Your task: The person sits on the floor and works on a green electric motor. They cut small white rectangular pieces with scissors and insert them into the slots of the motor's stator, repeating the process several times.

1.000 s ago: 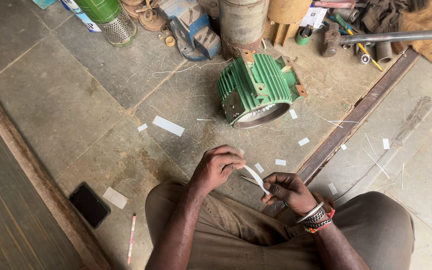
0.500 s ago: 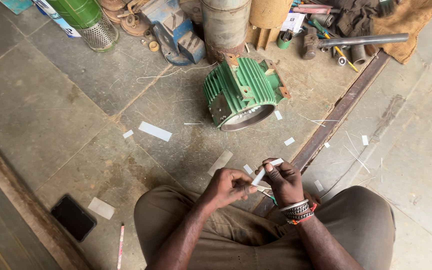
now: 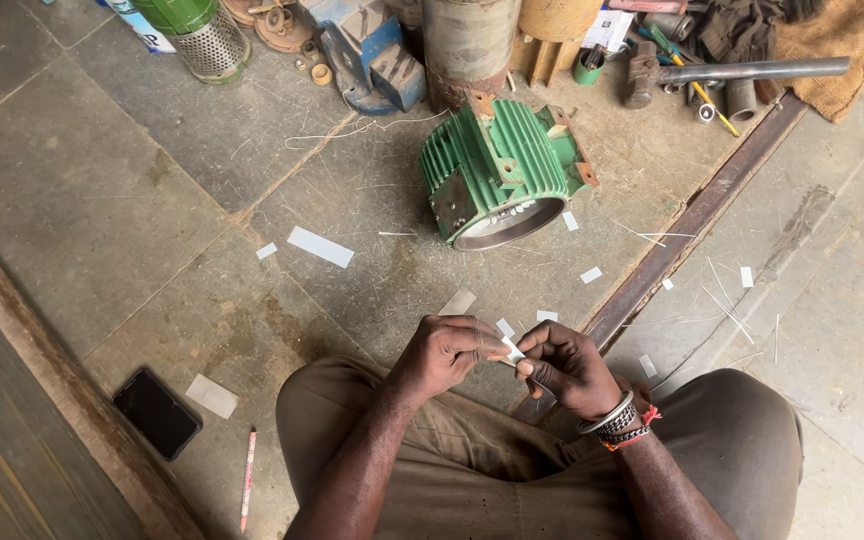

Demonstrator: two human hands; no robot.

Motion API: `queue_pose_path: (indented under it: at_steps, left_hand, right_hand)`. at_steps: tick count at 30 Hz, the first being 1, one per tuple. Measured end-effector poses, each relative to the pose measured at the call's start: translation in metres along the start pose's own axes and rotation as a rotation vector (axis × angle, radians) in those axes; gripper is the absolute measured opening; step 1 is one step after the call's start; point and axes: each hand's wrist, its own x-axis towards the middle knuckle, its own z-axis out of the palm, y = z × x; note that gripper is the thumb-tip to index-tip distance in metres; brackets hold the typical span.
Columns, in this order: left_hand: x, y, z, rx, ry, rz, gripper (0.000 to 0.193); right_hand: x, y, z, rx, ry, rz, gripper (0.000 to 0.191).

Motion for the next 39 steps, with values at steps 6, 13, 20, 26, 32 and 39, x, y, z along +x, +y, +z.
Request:
queue_pose_path:
  at_steps: [6, 13, 20, 26, 32, 39]
  left_hand:
    - [0.002, 0.007, -0.005, 0.021, -0.063, -0.103, 0.022]
    - [-0.002, -0.001, -0.005, 0.065, -0.081, -0.114, 0.023]
    - [-0.008, -0.014, 0.009, 0.146, -0.181, -0.109, 0.019]
    - [-0.01, -0.012, 0.009, 0.143, -0.206, -0.141, 0.016]
    - [-0.009, -0.01, 0.007, 0.155, -0.2, -0.193, 0.02]
    - [-0.006, -0.008, 0.003, 0.114, -0.223, -0.182, 0.016]
  right_hand:
    - [-0.002, 0.003, 0.001, -0.11, 0.03, -0.047, 0.021]
    - [0.001, -0.007, 0.004, -0.055, 0.034, 0.025, 0.022]
    - [0.0, -0.029, 0.021, -0.765, 0.173, -0.218, 0.027]
    - [0.001, -0.033, 0.023, -0.753, 0.141, -0.237, 0.026]
    - [0.001, -0.031, 0.022, -0.717, 0.141, -0.192, 0.027]
    - [0.002, -0.023, 0.017, -0.627, 0.142, -0.14, 0.023]
